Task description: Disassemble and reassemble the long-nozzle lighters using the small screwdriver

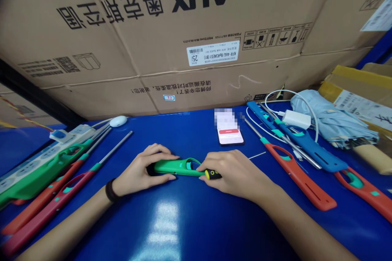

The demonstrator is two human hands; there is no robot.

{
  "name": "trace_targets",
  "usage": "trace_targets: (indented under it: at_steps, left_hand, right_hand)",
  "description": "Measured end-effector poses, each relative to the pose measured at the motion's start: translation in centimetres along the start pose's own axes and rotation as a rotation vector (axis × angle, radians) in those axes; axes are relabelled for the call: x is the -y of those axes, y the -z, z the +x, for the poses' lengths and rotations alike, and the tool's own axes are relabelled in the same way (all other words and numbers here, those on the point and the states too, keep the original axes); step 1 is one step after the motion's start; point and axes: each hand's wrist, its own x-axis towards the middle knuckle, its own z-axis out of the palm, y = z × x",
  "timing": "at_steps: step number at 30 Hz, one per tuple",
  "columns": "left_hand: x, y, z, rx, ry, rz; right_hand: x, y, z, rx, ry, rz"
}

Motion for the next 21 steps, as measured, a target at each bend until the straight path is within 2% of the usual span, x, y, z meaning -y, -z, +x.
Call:
trace_targets:
  at_steps: [15, 21]
  left_hand:
    - [0.03, 0.40, -0.05, 0.020, -0.020, -0.048]
    - [0.01, 0.56, 0.10, 0.040, 0.018, -0.124]
  right_hand:
    - [0.05, 0.05, -0.02, 0.012, -0.054, 0.031]
    - [-0.04, -0.16, -0.18, 0.017, -0.054, 0.050]
